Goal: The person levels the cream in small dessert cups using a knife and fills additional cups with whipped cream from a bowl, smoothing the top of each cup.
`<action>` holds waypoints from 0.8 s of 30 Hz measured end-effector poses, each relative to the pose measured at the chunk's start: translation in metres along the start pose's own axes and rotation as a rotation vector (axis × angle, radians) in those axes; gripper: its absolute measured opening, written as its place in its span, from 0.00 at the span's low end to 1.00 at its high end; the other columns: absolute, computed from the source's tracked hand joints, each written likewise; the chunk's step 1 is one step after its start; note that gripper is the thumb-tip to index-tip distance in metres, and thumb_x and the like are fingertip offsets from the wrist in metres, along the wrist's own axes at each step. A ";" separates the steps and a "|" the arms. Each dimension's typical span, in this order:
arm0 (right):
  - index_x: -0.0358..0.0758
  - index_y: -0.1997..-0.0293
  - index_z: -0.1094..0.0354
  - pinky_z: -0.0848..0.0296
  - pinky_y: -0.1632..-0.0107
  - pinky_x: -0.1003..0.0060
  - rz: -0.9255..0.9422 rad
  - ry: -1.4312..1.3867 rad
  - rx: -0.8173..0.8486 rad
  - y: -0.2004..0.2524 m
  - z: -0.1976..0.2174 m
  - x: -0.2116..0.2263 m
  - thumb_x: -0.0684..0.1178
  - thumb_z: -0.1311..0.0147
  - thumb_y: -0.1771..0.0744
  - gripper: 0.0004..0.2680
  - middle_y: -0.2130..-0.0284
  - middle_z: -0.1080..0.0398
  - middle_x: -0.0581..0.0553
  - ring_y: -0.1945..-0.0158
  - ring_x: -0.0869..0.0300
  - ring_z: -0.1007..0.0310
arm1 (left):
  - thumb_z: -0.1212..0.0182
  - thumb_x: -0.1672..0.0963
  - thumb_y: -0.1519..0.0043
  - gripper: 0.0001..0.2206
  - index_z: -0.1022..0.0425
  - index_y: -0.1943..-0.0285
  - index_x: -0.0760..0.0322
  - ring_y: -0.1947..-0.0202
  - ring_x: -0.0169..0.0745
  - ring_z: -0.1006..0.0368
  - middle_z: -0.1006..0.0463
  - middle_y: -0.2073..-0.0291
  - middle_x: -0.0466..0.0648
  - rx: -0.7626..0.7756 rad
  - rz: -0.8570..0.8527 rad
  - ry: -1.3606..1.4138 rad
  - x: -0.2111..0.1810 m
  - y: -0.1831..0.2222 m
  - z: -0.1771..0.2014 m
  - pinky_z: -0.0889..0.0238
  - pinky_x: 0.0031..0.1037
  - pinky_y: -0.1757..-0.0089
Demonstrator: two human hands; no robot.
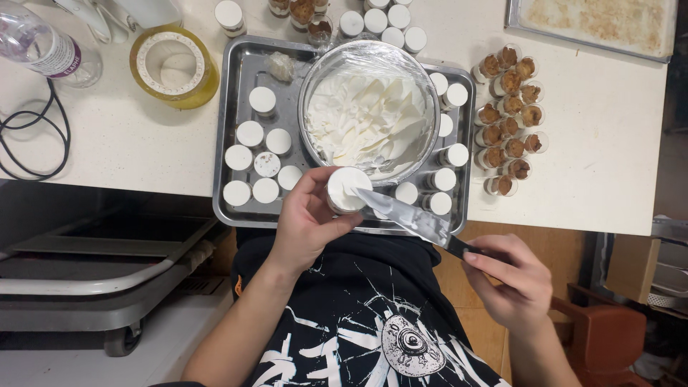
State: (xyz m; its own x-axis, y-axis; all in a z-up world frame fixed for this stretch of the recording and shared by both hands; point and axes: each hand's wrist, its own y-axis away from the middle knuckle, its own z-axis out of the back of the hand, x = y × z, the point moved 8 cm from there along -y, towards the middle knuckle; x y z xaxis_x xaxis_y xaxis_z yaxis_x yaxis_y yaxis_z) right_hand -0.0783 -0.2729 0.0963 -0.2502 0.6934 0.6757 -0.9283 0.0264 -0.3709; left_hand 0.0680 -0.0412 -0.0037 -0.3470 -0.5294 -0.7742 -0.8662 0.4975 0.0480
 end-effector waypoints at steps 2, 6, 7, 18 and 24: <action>0.37 0.54 0.25 0.27 0.63 0.72 0.035 0.014 0.003 -0.001 -0.005 0.002 0.31 0.36 0.39 0.12 0.59 0.27 0.40 0.62 0.60 0.25 | 0.33 0.69 0.46 0.29 0.37 0.35 0.72 0.41 0.42 0.28 0.26 0.44 0.52 -0.010 -0.004 -0.002 0.000 0.000 0.000 0.30 0.35 0.42; 0.37 0.54 0.25 0.28 0.63 0.72 0.054 0.037 0.004 0.002 -0.009 0.005 0.31 0.36 0.39 0.12 0.59 0.27 0.40 0.63 0.60 0.26 | 0.33 0.69 0.46 0.29 0.37 0.36 0.71 0.44 0.43 0.26 0.25 0.46 0.53 -0.027 0.028 0.082 0.002 0.001 0.003 0.28 0.35 0.44; 0.37 0.54 0.25 0.29 0.64 0.73 0.041 0.055 0.014 0.004 -0.007 0.005 0.31 0.36 0.39 0.13 0.59 0.27 0.40 0.64 0.61 0.26 | 0.33 0.69 0.46 0.28 0.37 0.36 0.72 0.45 0.43 0.25 0.25 0.47 0.54 -0.055 0.038 0.103 0.002 0.001 0.006 0.28 0.36 0.45; 0.34 0.50 0.27 0.32 0.69 0.76 -0.158 -0.081 -0.005 0.012 -0.004 -0.011 0.32 0.38 0.38 0.13 0.58 0.25 0.39 0.67 0.66 0.28 | 0.32 0.70 0.45 0.29 0.37 0.35 0.72 0.40 0.40 0.28 0.26 0.44 0.53 -0.068 -0.220 -0.232 -0.021 0.001 0.005 0.33 0.31 0.38; 0.33 0.48 0.27 0.30 0.66 0.75 -0.132 -0.116 0.089 0.001 -0.013 -0.006 0.32 0.39 0.38 0.14 0.58 0.25 0.40 0.65 0.66 0.27 | 0.32 0.69 0.43 0.26 0.34 0.35 0.71 0.39 0.39 0.28 0.25 0.43 0.50 -0.001 -0.176 -0.266 -0.026 0.001 -0.005 0.33 0.31 0.39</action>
State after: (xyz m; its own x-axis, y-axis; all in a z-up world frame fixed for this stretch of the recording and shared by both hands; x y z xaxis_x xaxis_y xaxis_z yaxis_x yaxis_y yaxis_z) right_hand -0.0736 -0.2679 0.0834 -0.1497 0.5999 0.7859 -0.9746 0.0443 -0.2194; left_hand 0.0741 -0.0306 0.0192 -0.0856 -0.4088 -0.9086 -0.9050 0.4134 -0.1008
